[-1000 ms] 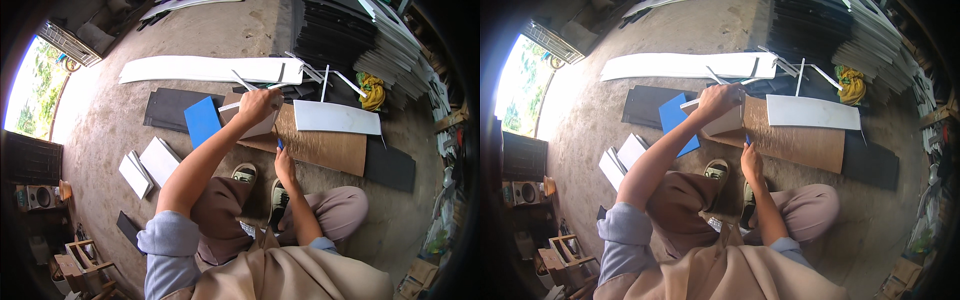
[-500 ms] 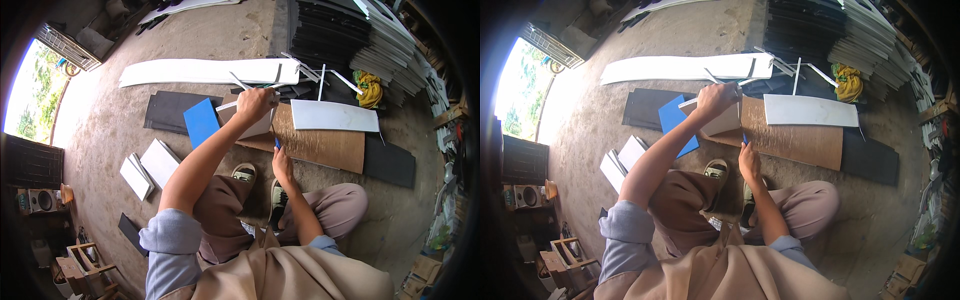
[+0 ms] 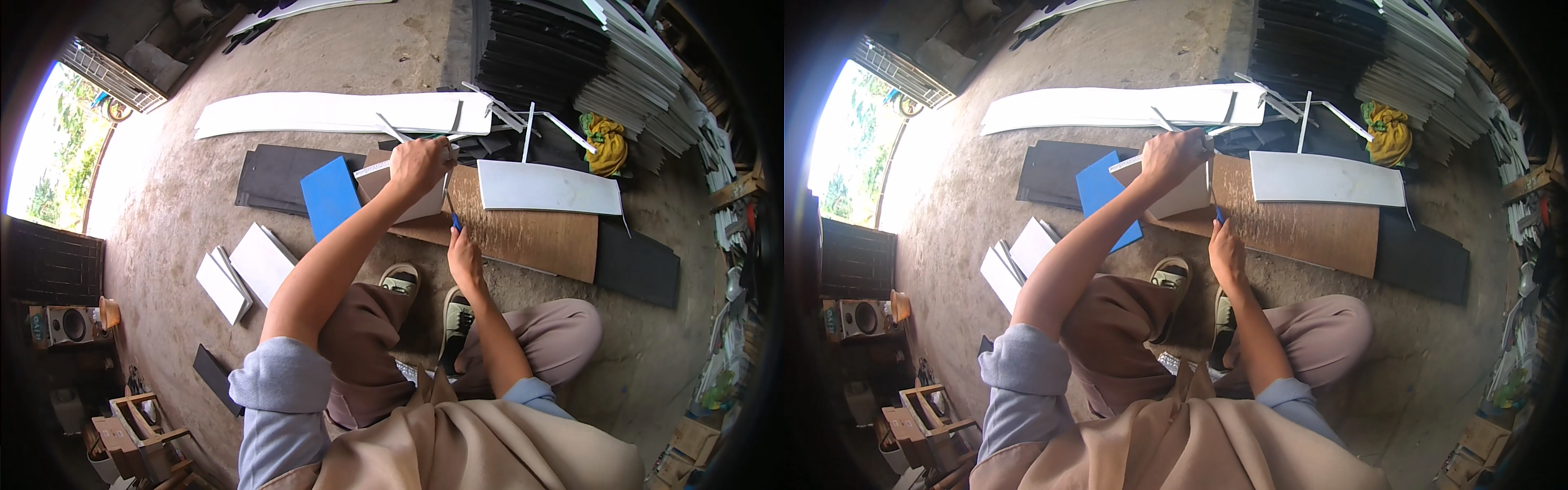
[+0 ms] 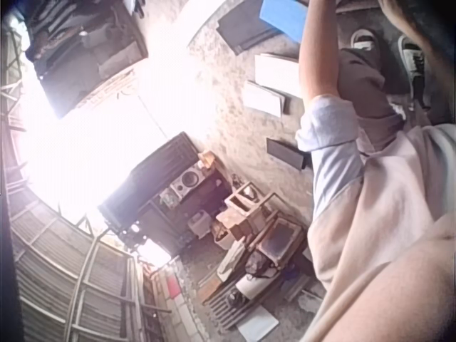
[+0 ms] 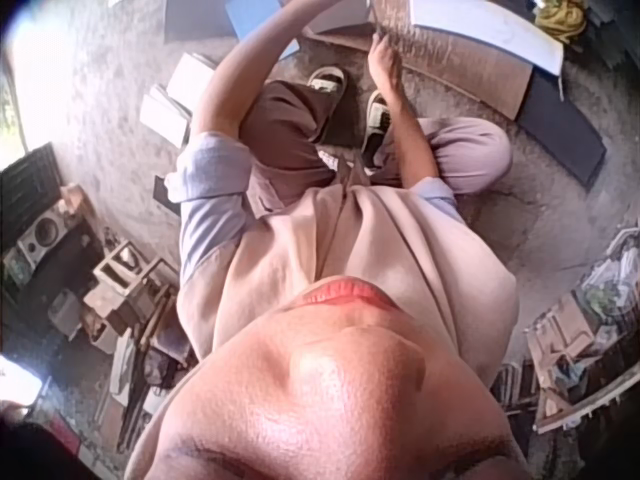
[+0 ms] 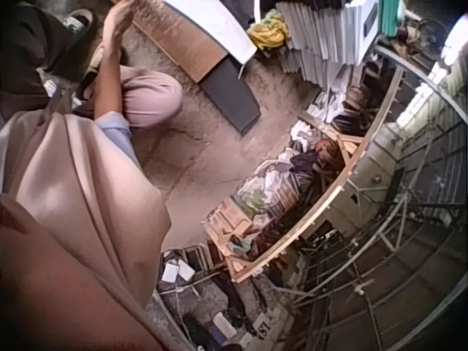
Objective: The person sits on the floor and uses a utility knife to cut white and blue rectangular sheets. They repeatedly align the sheets, score them with the knife, and separate the cut pieces, stacking the finished pieces nearby.
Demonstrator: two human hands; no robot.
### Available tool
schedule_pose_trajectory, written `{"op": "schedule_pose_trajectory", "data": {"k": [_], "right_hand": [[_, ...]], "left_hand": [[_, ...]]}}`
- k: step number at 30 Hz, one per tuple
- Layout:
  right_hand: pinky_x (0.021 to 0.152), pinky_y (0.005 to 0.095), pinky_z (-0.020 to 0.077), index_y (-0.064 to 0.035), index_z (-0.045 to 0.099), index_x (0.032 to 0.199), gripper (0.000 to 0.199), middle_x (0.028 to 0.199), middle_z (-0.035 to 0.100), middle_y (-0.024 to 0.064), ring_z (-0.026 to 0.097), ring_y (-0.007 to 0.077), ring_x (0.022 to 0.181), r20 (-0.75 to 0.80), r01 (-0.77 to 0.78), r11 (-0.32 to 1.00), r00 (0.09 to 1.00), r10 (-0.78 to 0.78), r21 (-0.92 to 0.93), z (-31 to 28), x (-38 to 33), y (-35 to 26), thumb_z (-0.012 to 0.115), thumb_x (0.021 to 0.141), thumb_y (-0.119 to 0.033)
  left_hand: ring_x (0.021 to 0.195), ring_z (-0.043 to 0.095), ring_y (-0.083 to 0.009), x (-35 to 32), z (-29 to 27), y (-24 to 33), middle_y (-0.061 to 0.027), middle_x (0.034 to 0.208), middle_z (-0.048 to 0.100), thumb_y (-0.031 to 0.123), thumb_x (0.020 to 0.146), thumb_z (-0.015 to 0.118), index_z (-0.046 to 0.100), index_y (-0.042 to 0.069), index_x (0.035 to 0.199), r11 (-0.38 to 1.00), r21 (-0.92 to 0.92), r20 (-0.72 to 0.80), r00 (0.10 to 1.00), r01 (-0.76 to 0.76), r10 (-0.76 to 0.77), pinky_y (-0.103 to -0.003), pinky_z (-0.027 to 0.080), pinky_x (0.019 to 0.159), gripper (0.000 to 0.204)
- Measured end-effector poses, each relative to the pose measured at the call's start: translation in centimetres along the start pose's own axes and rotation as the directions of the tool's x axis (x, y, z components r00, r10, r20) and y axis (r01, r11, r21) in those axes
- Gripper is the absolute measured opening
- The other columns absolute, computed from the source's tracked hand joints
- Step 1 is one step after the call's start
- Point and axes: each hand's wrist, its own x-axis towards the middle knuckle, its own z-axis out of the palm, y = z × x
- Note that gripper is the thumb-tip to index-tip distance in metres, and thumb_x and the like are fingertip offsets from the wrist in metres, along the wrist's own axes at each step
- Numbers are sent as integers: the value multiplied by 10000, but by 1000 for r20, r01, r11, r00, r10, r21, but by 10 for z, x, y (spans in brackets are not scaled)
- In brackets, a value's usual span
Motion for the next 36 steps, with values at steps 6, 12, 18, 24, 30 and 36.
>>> {"op": "schedule_pose_trajectory", "data": {"k": [6,12,18,24,30,36], "right_hand": [[476,447,466,50,494,914,409,606,559,246,576,395,583,47,-22,1000,999,23,-20,-4,1,-9,319,918,-320],[485,445,468,48,487,850,377,603,552,254,573,401,590,56,29,999,998,-31,34,6,23,-2,335,913,-291],[655,481,471,45,500,910,406,829,570,281,574,425,761,279,-13,996,959,38,-91,29,38,10,310,910,-313],[690,491,462,54,496,919,402,858,563,282,568,431,795,357,-39,990,930,86,-135,45,43,17,321,910,-308],[683,499,461,52,487,911,385,849,571,267,571,423,797,372,-105,987,917,142,-118,52,47,17,331,911,-300],[677,489,468,41,467,912,370,840,571,279,571,428,786,368,-139,985,915,165,-98,70,49,20,342,907,-308]], "left_hand": [[600,618,-258,-1,0,-2,-88,630,614,346,705,630,609,117,789,1000,7,-1,1000,12,-12,-359,470,512,245],[602,616,-254,-1,-2,-1,-87,640,616,349,706,637,606,118,785,1000,0,10,1000,-13,13,-360,468,517,247],[589,608,-253,-4,-6,-4,-93,615,600,338,717,639,592,99,797,993,-59,40,994,-98,100,-357,462,492,256],[559,598,-261,-3,-3,-12,-93,578,570,295,733,635,567,68,817,979,-56,38,979,-197,199,-352,461,478,251],[558,602,-261,-2,-3,-13,-102,574,566,286,741,628,552,57,846,976,-51,82,973,-214,218,-357,461,470,262],[562,603,-267,-2,-5,-15,-111,580,571,282,747,623,553,47,834,978,-73,108,973,-197,204,-358,466,478,260]]}}
